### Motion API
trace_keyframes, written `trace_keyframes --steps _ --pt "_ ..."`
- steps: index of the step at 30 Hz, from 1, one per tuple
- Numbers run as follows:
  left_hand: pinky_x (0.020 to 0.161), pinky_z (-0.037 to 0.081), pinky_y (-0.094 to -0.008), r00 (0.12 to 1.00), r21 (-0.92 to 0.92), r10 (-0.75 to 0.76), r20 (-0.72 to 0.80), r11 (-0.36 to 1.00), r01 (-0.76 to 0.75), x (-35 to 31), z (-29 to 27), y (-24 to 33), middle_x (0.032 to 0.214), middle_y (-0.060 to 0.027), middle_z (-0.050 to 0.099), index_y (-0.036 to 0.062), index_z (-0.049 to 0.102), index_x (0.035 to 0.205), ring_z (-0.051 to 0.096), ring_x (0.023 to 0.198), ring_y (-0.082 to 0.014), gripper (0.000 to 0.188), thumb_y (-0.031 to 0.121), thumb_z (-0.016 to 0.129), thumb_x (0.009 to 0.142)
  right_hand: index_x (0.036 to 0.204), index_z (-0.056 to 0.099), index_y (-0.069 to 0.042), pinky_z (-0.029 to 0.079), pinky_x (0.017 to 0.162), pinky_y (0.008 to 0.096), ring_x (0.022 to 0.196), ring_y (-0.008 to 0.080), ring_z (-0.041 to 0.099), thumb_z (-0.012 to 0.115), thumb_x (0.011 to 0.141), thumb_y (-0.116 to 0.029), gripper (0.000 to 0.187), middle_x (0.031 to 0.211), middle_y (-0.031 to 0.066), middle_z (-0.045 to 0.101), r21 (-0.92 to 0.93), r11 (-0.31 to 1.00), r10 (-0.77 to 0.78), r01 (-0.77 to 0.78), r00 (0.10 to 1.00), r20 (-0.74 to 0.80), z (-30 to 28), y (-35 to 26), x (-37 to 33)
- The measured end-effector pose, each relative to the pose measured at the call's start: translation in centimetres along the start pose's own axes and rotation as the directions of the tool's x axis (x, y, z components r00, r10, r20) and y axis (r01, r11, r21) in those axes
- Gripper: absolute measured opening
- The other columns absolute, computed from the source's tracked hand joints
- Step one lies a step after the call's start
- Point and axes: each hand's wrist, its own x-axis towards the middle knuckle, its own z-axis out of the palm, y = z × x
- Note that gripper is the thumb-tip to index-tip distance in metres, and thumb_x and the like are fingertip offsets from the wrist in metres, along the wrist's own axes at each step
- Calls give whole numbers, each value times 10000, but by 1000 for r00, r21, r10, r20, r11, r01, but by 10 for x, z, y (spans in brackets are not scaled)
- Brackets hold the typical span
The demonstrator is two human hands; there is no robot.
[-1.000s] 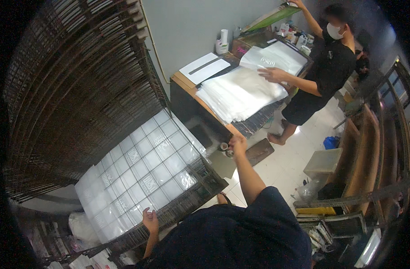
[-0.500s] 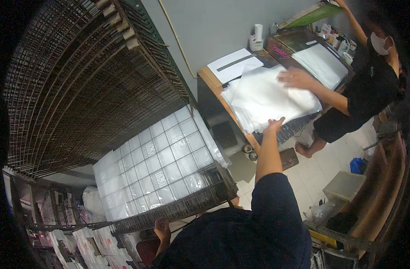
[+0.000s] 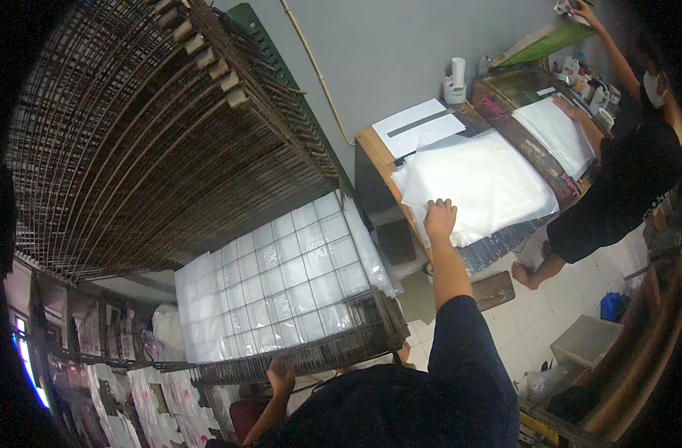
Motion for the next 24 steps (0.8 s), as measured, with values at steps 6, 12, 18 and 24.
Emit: trace_keyframes --steps 6,12,18,24 --pt "653 465 -275 946 -97 -85 313 988 121 58 39 57 814 -99 606 45 503 1117 580 726 -176 451 225 683 744 828 649 -109 353 741 370 884 234 472 639 635 -118 193 841 50 538 116 980 -143 161 978 -152 -76 -28 -44" --pt "803 442 -425 486 -176 -331 809 653 737 136 114 147 1274 -160 377 104 251 1342 447 1067 -267 888 595 608 693 848 651 -166 422 563 400 584 269 541 671 682 -223 177 862 49 521 105 991 -83 87 996 -41 -185 -16 -135" --pt "794 456 -424 233 -183 -193 953 247 952 148 186 216 1316 -171 307 55 294 1308 405 1143 -308 1018 695 606 581 913 668 -151 408 533 322 615 247 494 625 572 58 402 776 109 455 177 965 -148 193 959 -240 -285 9 -204" --pt "625 494 -277 329 -306 -33 944 291 906 98 291 146 736 -12 576 83 586 856 573 664 -150 156 141 601 713 979 636 -6 418 557 269 621 181 527 478 612 103 414 734 109 581 453 887 -22 85 990 -143 -326 31 -244"
